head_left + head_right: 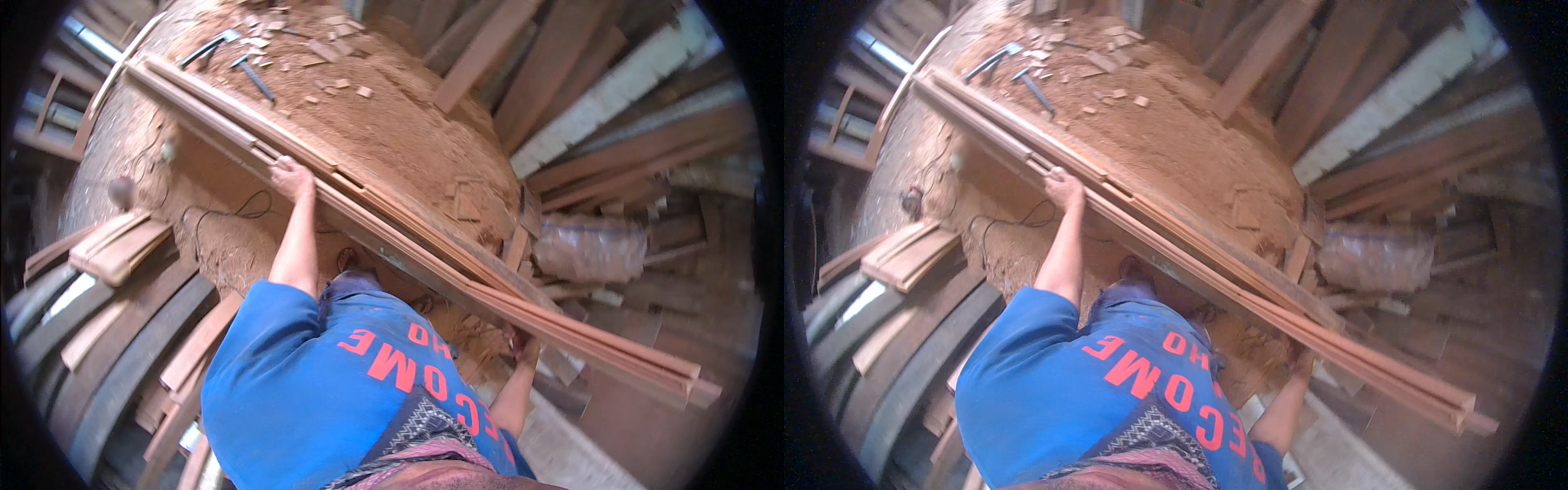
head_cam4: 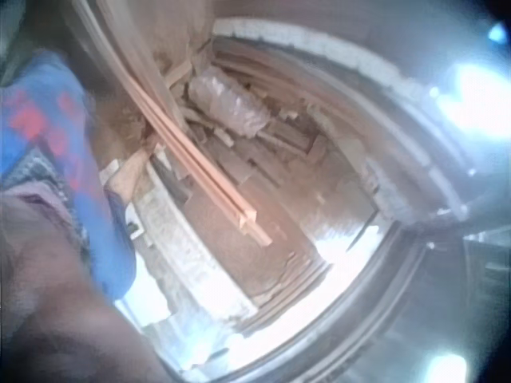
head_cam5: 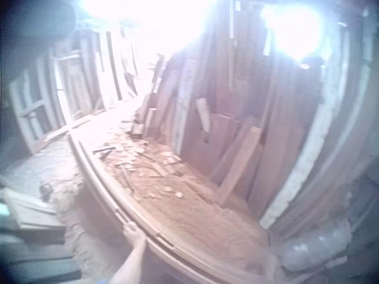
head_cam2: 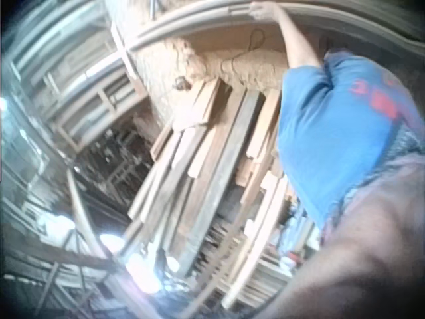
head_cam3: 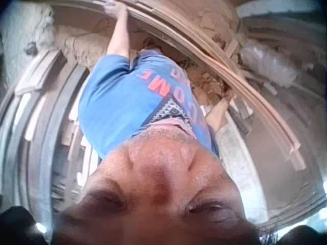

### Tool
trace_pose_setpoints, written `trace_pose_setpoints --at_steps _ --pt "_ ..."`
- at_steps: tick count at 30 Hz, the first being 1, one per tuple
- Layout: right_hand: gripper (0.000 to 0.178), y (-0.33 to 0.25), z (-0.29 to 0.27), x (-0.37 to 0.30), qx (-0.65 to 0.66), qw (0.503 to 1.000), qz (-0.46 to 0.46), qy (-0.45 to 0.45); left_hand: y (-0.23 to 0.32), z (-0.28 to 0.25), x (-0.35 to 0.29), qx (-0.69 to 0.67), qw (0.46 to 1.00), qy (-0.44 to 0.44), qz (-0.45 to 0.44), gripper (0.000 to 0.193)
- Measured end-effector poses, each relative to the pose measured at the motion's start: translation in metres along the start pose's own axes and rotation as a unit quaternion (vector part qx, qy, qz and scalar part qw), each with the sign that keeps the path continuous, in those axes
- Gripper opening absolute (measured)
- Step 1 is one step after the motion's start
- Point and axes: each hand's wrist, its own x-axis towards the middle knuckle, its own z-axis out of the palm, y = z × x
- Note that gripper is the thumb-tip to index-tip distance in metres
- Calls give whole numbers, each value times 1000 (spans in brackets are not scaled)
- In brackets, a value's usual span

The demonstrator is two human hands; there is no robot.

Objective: The person assembles curved wooden pieces by hand, using a hammer to tap them together. They repeatedly pick up, align, and fit the pieces, occasionally adjusting their position while sitting on the floor.

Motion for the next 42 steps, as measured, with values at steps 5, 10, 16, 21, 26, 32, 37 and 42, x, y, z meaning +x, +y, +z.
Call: trace_pose_setpoints --at_steps 5,10,16,21,26,32,37,42 --pt "69 23 -13 2 4 1000 -16 4 -5 -2 18 24 987 105 116 73" --pt "80 16 -7 -2 -11 996 49 74 42 -59 8 41 942 -10 333 61" --pt "88 -7 18 -14 54 991 8 126 36 -66 -8 82 810 -201 544 55" --pt "87 -5 22 -24 77 987 -50 132 9 -77 -14 172 753 -251 583 59" --pt "57 58 -15 -11 77 932 -60 348 -12 -111 1 194 779 -245 544 59" --pt "23 182 111 -12 -310 910 269 55 -53 -188 23 227 848 -226 422 55" --pt "38 159 310 10 -724 638 50 -259 -87 -240 33 283 873 -233 322 52" --pt "27 100 456 47 -596 670 -31 -442 -70 -290 48 259 897 -240 266 52"
